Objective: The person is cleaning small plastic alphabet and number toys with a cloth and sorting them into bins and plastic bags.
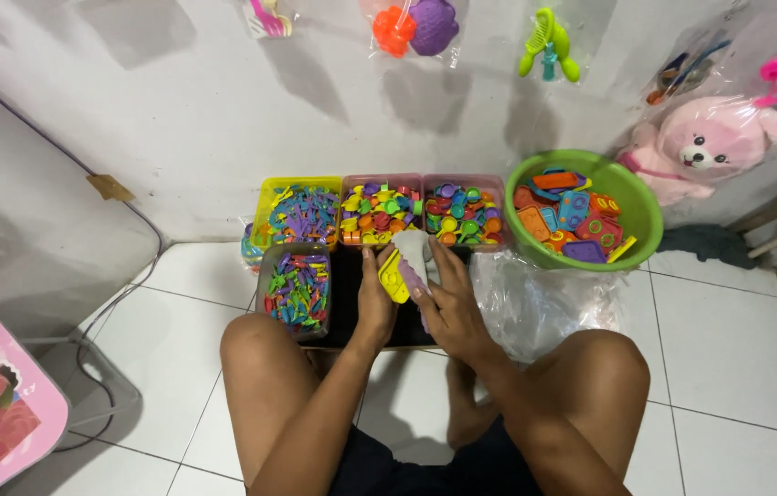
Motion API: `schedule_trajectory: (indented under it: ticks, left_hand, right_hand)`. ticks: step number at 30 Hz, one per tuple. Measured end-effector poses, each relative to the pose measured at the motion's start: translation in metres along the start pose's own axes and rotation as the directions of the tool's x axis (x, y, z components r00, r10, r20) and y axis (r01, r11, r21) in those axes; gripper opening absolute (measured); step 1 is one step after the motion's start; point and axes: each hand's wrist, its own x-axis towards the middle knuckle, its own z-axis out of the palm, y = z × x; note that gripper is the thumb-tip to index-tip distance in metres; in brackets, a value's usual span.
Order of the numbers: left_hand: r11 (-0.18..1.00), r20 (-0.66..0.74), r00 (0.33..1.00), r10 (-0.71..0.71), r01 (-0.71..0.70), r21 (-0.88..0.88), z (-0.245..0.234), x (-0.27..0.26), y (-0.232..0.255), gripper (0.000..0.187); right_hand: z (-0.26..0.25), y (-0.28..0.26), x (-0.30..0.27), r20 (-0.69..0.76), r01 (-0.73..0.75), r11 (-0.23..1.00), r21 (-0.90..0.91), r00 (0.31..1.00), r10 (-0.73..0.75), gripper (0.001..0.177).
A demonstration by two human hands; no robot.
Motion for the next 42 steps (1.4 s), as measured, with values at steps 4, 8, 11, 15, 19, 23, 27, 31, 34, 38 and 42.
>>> schedule_trajectory:
  ticks: [4,8,11,15,19,23,27,31,34,38,42]
  left_hand:
    - [0.997,0.016,0.999,0.043,-0.042,-0.072,0.000,0.002,-0.008,0.083]
    - [0.992,0.009,0.999,0.047,-0.045,-0.116,0.002,-0.005,-0.001,0.081]
    - [0.991,0.025,0.998,0.049,-0.045,-0.128,0.005,-0.005,0.003,0.080]
    - [0.991,0.034,0.997,0.069,-0.065,-0.120,0.015,-0.007,0.012,0.079]
    - [0.988,0.041,0.995,0.089,-0.083,-0.133,0.017,-0.006,0.016,0.080]
    - [0.986,0.041,0.993,0.108,-0.101,-0.133,0.012,-0.002,0.015,0.075]
    - [0.981,-0.065,0.997,0.043,-0.055,-0.185,0.021,-0.004,0.029,0.077]
    - [0.979,-0.085,0.995,0.047,-0.063,-0.193,0.028,-0.001,0.035,0.077]
    - [0.977,-0.075,0.995,0.063,-0.077,-0.197,0.034,-0.006,0.045,0.072]
    - [0.974,-0.078,0.994,0.073,-0.088,-0.211,0.038,0.002,0.052,0.061]
    - [0.956,-0.045,0.996,0.082,-0.091,-0.280,0.037,0.029,0.056,0.042]
  right_hand:
    - [-0.006,-0.019,0.005,-0.015,0.045,0.999,-0.001,0.999,-0.045,0.030]
    - [-0.012,-0.029,0.015,-0.009,0.039,0.999,0.017,0.999,-0.039,0.030]
    - [-0.022,-0.033,0.027,-0.007,0.071,0.997,0.003,0.997,-0.071,0.030]
    - [-0.034,-0.038,0.039,-0.005,0.082,0.996,0.032,0.997,-0.082,0.030]
    - [-0.037,-0.037,0.044,-0.007,0.084,0.995,0.056,0.996,-0.083,0.029]
    - [-0.028,-0.030,0.043,-0.006,0.087,0.993,0.074,0.996,-0.087,0.032]
    - [-0.013,-0.028,0.044,-0.065,0.056,0.990,0.127,0.997,-0.048,0.035]
    - [-0.013,-0.042,0.052,-0.101,-0.011,0.994,0.104,0.995,0.021,0.035]
    - [-0.016,-0.040,0.056,-0.115,-0.005,0.995,0.098,0.993,0.016,0.036]
    - [-0.023,-0.033,0.064,-0.113,-0.021,0.990,0.136,0.993,0.036,0.038]
    - [-0.017,-0.012,0.079,-0.127,0.002,0.994,0.112,0.992,0.012,0.035]
